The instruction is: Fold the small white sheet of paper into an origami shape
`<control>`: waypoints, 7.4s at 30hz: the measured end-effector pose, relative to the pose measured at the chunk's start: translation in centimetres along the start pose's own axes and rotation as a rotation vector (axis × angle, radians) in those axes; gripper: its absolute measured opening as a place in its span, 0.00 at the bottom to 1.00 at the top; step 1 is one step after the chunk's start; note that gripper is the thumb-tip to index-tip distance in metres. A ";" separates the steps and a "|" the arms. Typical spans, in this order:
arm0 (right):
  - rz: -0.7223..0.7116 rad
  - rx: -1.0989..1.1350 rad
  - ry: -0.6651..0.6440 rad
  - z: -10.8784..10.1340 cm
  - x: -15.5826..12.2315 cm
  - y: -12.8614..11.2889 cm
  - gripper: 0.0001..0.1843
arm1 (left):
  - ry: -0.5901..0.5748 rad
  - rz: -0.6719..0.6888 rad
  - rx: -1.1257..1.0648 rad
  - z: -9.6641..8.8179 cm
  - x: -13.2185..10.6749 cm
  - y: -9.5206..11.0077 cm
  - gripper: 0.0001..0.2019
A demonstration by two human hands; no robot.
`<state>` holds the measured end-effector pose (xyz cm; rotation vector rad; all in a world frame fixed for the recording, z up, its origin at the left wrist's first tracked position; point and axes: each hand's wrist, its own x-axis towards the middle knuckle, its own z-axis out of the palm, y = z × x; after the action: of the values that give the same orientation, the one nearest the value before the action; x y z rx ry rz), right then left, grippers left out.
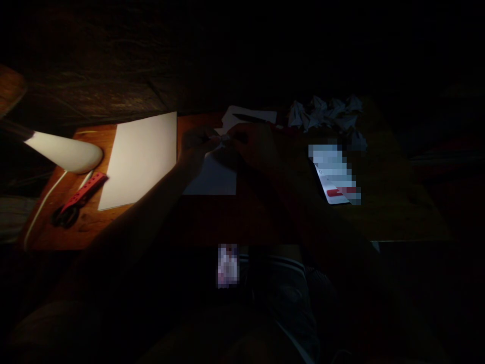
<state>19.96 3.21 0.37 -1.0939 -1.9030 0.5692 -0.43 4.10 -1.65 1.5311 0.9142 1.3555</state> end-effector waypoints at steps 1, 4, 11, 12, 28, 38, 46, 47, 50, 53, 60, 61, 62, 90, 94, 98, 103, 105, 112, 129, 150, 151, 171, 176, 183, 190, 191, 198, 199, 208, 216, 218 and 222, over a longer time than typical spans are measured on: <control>0.003 0.004 0.003 0.0 0.0 0.0 0.04 | -0.004 -0.001 -0.004 0.0 0.0 0.0 0.12; 0.016 0.025 0.022 0.1 0.0 0.1 0.09 | 0.000 0.018 0.009 -0.2 0.1 -0.4 0.13; 0.011 0.088 0.021 0.4 -0.2 0.1 0.22 | 0.008 0.012 0.018 -0.5 0.1 -0.8 0.18; 0.015 0.102 0.016 0.3 -0.2 0.0 0.23 | 0.005 0.008 0.023 -0.5 0.1 -0.8 0.18; 0.080 0.030 0.000 -0.1 -0.5 -1.9 0.18 | -0.011 -0.005 0.036 0.0 -0.1 0.3 0.24; 0.057 -0.061 -0.039 0.1 -0.7 -1.8 0.13 | -0.026 0.015 0.055 0.1 -0.1 0.3 0.21; 0.034 -0.072 -0.023 -0.3 -0.9 -2.2 0.15 | -0.016 -0.036 0.029 0.2 -0.1 0.2 0.16; 0.036 -0.071 -0.025 -0.3 -0.9 -2.3 0.16 | -0.020 -0.036 0.021 0.2 -0.1 0.2 0.16; 0.046 -0.069 -0.014 -0.3 -1.0 -2.4 0.15 | -0.027 -0.033 0.010 0.1 -0.2 0.2 0.16; 0.037 -0.065 -0.015 -0.2 -1.0 -2.3 0.12 | -0.036 -0.039 0.031 0.1 -0.2 0.3 0.19; 0.043 -0.069 -0.024 -0.2 -0.8 -2.2 0.06 | -0.033 -0.022 0.017 0.1 -0.1 0.3 0.20; 0.044 -0.071 -0.018 -0.2 -0.7 -2.1 0.06 | -0.029 -0.021 0.021 0.1 -0.1 0.3 0.20; 0.042 -0.073 -0.015 -0.2 -0.7 -2.1 0.06 | -0.027 -0.021 0.027 0.1 -0.1 0.3 0.21; 0.025 -0.053 -0.026 -0.2 -0.5 -1.1 0.12 | -0.056 0.002 0.036 -0.2 0.0 0.0 0.24; -0.005 0.029 -0.001 0.2 -0.3 -0.3 0.17 | -0.050 0.036 0.037 -0.1 0.0 -0.2 0.24; -0.030 0.092 0.034 0.6 -0.2 0.2 0.20 | -0.033 0.045 0.042 -0.1 0.0 -0.6 0.22; -0.003 0.097 0.060 0.7 -0.3 -0.1 0.18 | -0.027 0.042 0.052 -0.2 0.1 -0.9 0.20; 0.011 0.100 0.062 0.7 -0.3 -0.1 0.18 | -0.029 0.040 0.047 -0.3 0.1 -1.0 0.19; 0.014 0.097 0.064 0.8 -0.2 0.0 0.16 | -0.003 0.051 0.051 -0.4 0.0 -1.0 0.16; 0.040 0.132 0.018 1.3 -0.3 -0.2 0.16 | -0.005 -0.015 0.028 -0.3 0.3 -0.8 0.06; 0.085 0.144 0.043 1.2 -0.4 -0.7 0.15 | -0.012 -0.045 0.027 -0.2 -0.1 -0.3 0.09; 0.086 0.151 0.046 1.1 -0.4 -0.8 0.16 | -0.001 -0.044 0.024 -0.2 -0.1 -0.5 0.10; 0.086 0.183 0.040 1.4 -0.3 -0.8 0.19 | 0.058 0.011 0.085 -0.3 0.1 -0.7 0.16; 0.077 0.191 0.047 1.5 -0.2 -0.6 0.22 | 0.101 0.018 0.095 -0.6 0.3 -1.4 0.19; 0.091 0.101 0.049 1.3 -0.3 -0.3 0.14 | 0.079 0.027 0.107 -0.5 0.4 -1.5 0.21; 0.071 0.069 0.044 0.9 -0.3 -0.5 0.10 | 0.023 0.018 0.113 -0.3 0.3 -1.3 0.23; 0.069 0.076 0.039 0.9 -0.3 -0.4 0.11 | 0.024 0.019 0.108 -0.3 0.3 -1.3 0.23; 0.042 0.111 0.046 1.1 -0.4 -0.1 0.18 | 0.028 0.002 0.082 -0.1 0.3 -0.7 0.25; 0.035 0.115 0.053 1.2 -0.4 -0.1 0.19 | 0.024 -0.007 0.077 -0.1 0.3 -0.7 0.24; 0.033 0.112 0.018 0.8 -0.9 -1.1 0.26 | 0.010 -0.021 0.078 -0.6 0.4 -1.4 0.19; 0.120 0.083 0.004 0.9 -0.7 -1.4 0.21 | -0.011 -0.011 0.086 -0.5 0.4 -1.1 0.11; 0.122 0.118 0.021 1.1 -0.6 -1.1 0.19 | -0.026 -0.004 0.068 -0.5 0.4 -1.0 0.11; 0.109 0.209 0.038 1.6 -0.2 -0.3 0.15 | -0.040 -0.010 0.045 -0.4 0.3 -0.8 0.13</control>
<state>18.52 2.91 -0.30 -1.0681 -1.7158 0.7850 -0.79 4.72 -2.24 1.5806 0.9316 1.3004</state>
